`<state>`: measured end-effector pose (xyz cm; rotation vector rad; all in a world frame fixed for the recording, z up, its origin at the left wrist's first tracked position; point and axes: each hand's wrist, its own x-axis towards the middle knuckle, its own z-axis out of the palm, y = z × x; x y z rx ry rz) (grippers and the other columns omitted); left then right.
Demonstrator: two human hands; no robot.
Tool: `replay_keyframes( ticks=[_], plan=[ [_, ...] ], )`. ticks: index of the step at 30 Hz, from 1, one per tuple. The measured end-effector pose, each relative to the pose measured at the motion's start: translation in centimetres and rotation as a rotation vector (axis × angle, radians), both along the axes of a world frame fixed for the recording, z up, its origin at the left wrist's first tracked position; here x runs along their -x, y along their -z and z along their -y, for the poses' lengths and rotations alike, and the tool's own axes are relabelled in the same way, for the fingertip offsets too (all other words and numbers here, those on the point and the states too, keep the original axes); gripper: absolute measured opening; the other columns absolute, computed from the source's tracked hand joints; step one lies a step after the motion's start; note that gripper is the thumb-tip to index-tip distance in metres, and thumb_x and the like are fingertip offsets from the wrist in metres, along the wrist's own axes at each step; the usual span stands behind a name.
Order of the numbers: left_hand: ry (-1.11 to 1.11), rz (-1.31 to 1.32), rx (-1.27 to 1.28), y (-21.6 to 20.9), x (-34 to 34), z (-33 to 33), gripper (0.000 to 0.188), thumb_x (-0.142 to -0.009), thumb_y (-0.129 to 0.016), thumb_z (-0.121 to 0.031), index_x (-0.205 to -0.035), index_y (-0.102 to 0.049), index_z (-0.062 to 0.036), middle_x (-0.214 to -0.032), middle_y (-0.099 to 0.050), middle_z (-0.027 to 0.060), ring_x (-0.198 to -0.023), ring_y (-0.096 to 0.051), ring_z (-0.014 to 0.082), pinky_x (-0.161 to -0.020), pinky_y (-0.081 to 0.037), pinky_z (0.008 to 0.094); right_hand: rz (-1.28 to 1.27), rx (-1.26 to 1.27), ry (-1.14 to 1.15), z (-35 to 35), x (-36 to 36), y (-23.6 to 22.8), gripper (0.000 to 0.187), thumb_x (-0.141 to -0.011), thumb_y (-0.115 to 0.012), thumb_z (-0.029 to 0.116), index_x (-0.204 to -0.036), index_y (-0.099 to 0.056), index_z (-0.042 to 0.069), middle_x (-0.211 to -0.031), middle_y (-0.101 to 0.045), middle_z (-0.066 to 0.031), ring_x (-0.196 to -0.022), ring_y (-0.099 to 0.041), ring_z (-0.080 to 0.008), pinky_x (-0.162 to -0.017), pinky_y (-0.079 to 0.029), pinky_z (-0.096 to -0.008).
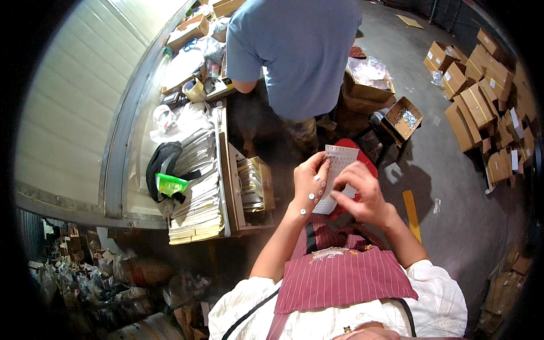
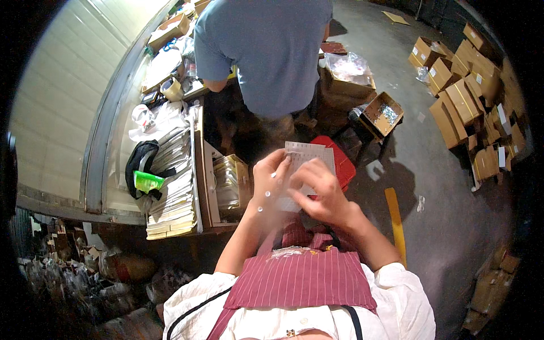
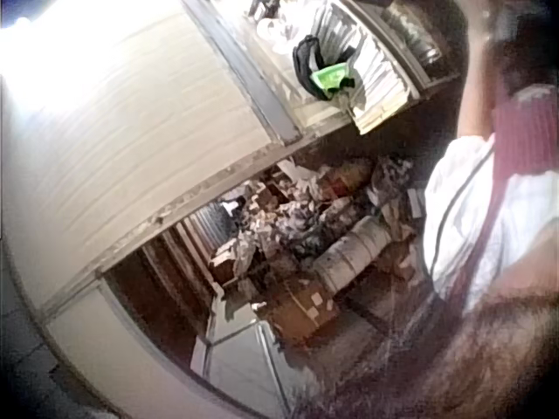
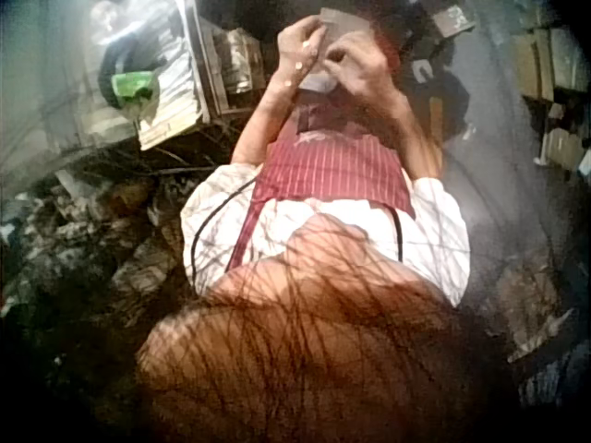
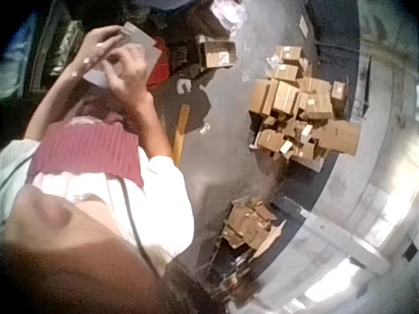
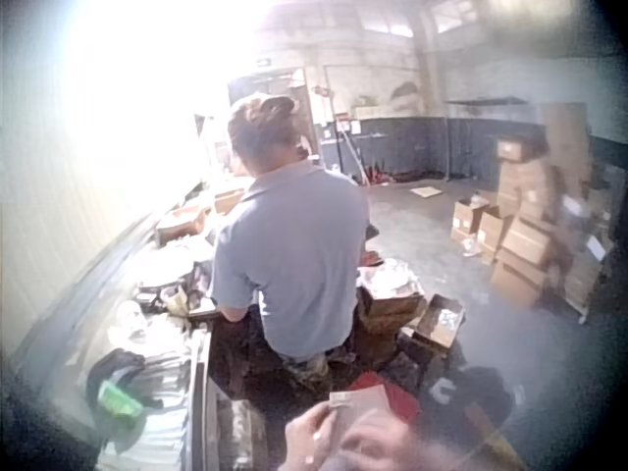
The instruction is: The person retrieves sheets of paper from a drawer, separates them, and places them on a red stool. The person then moves to a table and handles small plastic bags containing hardware items, placing them into a cardboard box.
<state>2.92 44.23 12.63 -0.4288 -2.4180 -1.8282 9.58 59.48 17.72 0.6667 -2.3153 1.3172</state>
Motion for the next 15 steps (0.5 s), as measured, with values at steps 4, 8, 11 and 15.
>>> replay_keyframes(
  ticks=[4,8,11,15],
  plan=[
    [-0.046,0.009,0.067,1.2,0.9,-0.2,0.02,-0.093,-0.064,-0.012,-0.108,-0.07,0.0001,-0.085,-0.071,0.0216,-0.075,-0.074,0.0282,-0.067,-0.054,0.0353,-0.03,-0.104,-0.123,1.8,-1.4,0.6,0.015,-0.078,-0.074,0.008,-0.089,-0.065,0.004,-0.089,-0.064,-0.0092,-0.087,-0.059,-0.0281,-0.081,-0.046,-0.0392],
    [-0.098,0.01,0.048,1.1,0.8,-0.6,0.02,-0.093,-0.063,-0.011,-0.109,-0.07,-0.0003,-0.087,-0.073,0.0199,-0.078,-0.074,0.0275,-0.07,-0.055,0.0358,-0.17,-0.235,0.062,3.0,-1.4,1.4,0.016,-0.078,-0.076,0.01,-0.087,-0.064,0.005,-0.086,-0.063,-0.0079,-0.083,-0.059,-0.0277,-0.077,-0.045,-0.0398],
    [-0.117,0.035,-0.033,0.9,0.5,-0.6,0.02,-0.093,-0.063,-0.01,-0.109,-0.07,0.0002,-0.091,-0.074,0.0187,-0.082,-0.075,0.0242,-0.073,-0.056,0.0343,-0.201,-0.253,0.109,2.8,-1.4,1.2,0.018,-0.077,-0.079,0.01,-0.087,-0.064,0.006,-0.085,-0.062,-0.0081,-0.081,-0.058,-0.0283,-0.076,-0.044,-0.0402],
    [-0.04,0.054,-0.042,1.0,0.1,0.2,0.021,-0.092,-0.063,-0.008,-0.11,-0.07,0.0019,-0.093,-0.075,0.0181,-0.087,-0.075,0.0202,-0.076,-0.056,0.0319,-0.144,-0.212,0.237,1.2,0.2,0.4,0.02,-0.077,-0.078,0.006,-0.091,-0.064,0.005,-0.088,-0.063,-0.0087,-0.085,-0.058,-0.031,-0.079,-0.045,-0.0424]
  ],
)
